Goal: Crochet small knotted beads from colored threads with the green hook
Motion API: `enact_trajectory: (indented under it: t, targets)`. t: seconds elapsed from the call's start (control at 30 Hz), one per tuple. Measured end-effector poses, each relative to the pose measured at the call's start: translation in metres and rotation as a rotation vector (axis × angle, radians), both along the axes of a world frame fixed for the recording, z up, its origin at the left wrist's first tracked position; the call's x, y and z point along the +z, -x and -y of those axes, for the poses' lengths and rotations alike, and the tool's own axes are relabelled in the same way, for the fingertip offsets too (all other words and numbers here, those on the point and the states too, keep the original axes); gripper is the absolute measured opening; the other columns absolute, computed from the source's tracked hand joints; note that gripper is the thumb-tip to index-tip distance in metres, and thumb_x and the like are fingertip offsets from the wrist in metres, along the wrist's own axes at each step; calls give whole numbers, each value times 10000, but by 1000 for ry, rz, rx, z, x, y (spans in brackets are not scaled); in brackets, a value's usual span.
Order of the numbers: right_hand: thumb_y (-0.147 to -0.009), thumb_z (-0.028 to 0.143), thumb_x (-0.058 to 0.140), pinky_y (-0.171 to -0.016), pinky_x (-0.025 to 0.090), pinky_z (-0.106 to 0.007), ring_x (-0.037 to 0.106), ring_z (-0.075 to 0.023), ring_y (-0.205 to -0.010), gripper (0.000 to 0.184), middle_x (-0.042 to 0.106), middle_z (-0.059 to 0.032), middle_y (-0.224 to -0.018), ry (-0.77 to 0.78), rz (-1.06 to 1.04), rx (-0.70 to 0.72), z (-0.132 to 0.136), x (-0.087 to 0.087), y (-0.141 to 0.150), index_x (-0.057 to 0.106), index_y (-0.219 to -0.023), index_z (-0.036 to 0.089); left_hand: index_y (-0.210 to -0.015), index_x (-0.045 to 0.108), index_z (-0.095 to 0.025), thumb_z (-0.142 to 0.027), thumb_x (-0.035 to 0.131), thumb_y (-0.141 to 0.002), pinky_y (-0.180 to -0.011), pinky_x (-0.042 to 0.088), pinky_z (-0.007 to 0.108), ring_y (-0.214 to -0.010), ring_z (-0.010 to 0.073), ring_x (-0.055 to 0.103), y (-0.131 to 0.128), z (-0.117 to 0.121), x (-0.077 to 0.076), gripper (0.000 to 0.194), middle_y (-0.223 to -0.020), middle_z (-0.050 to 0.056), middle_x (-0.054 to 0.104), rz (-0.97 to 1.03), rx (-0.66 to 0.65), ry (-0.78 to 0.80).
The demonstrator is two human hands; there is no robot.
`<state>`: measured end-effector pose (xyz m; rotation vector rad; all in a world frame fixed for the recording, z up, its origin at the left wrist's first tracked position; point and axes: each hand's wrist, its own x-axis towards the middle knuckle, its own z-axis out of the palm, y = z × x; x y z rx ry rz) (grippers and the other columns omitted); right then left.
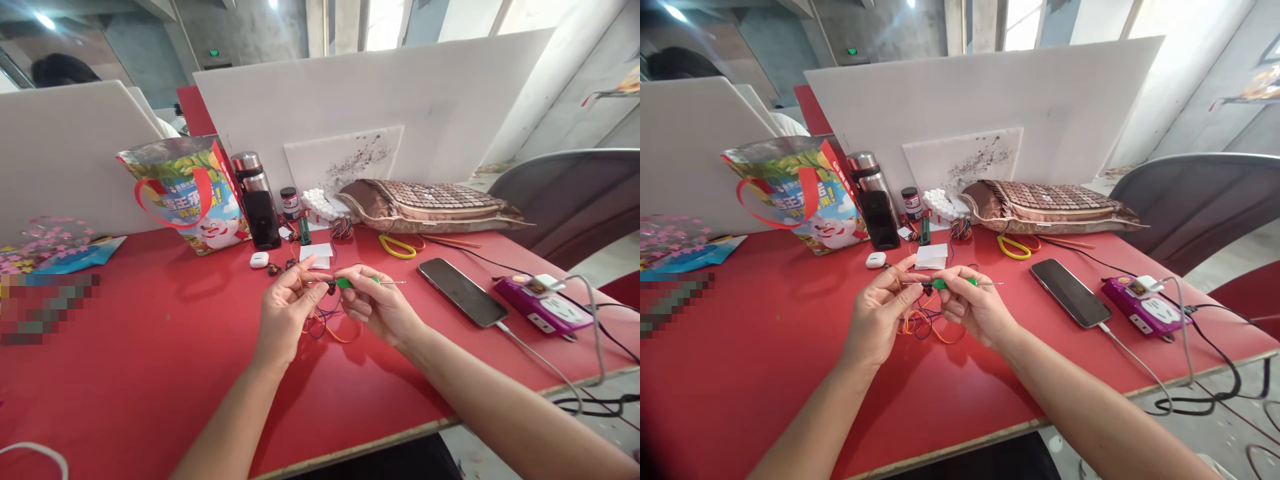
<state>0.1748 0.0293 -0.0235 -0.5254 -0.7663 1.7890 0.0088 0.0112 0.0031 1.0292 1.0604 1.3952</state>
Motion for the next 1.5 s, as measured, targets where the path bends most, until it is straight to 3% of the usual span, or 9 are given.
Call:
enact_trajectory:
  t: [0.23,0.4,0.5,0.63,0.83,0.93,1.07,1.2,1.5]
  targets:
    - [-789,395,950,-464,351,-230,382,-52,-465,299,663,8,-634,-66,48,-38,4,0,4,816,-919,161,-1205,838,-183,-250,972,-645,-460,330,201,-530,62,485,-1,1,1,580,-722,-29,695,1,33,73]
    - [-794,395,948,-468,336,-222,350,-49,-480,284,644,13,-630,-34,8,-45,0,-1,3,824,-905,164,-1217,831,-183,-222,966,-635,-488,368,187,-601,86,551,-1,3,3,599,-730,-29,664,72,39,124]
    - [-768,383,963,-452,302,-212,315,-40,-473,290,645,11,-641,-20,8,-12,-6,-3,-2,832,-896,158,-1223,828,-182,-193,942,-659,-550,414,187,-648,89,570,-1,2,4,575,-791,-2,712,72,-23,100]
    - [-778,366,952,-445,292,-203,281,-32,-472,272,632,18,-656,-10,2,-12,-12,-6,-6,832,-904,157,-1286,801,-182,-168,905,-674,-510,374,191,-573,56,466,-1,3,3,620,-884,23,756,29,-60,69]
    - [-803,365,933,-452,283,-203,286,-39,-477,278,620,19,-638,-3,-2,13,-11,-9,-3,829,-948,152,-1321,773,-172,-222,836,-741,-482,353,212,-507,52,497,0,2,2,585,-834,0,711,75,-67,70]
    - [-791,365,942,-450,267,-207,287,-41,-473,284,620,21,-628,-2,-2,20,-12,-10,-2,822,-937,153,-1324,761,-167,-263,894,-724,-450,320,220,-441,36,471,0,2,3,622,-808,-18,697,88,-95,103]
    - [-771,358,960,-447,245,-204,271,-34,-463,286,619,29,-616,5,1,32,-12,-12,0,820,-914,154,-1353,743,-181,-228,970,-643,-468,404,234,-438,62,541,-2,1,2,747,-780,-54,669,65,-52,155]
    - [-771,370,957,-441,240,-201,244,-28,-463,288,621,31,-633,26,-4,43,-12,-16,4,811,-895,155,-1372,746,-189,-165,959,-624,-583,524,254,-561,106,613,-5,1,-1,778,-726,-60,654,57,-8,139]
    - [-728,377,986,-436,234,-204,247,-30,-466,333,621,22,-621,69,-11,70,-11,-17,7,832,-903,139,-1362,759,-177,-199,1001,-560,-633,536,251,-621,112,612,-6,0,-5,839,-719,-55,646,4,5,136]
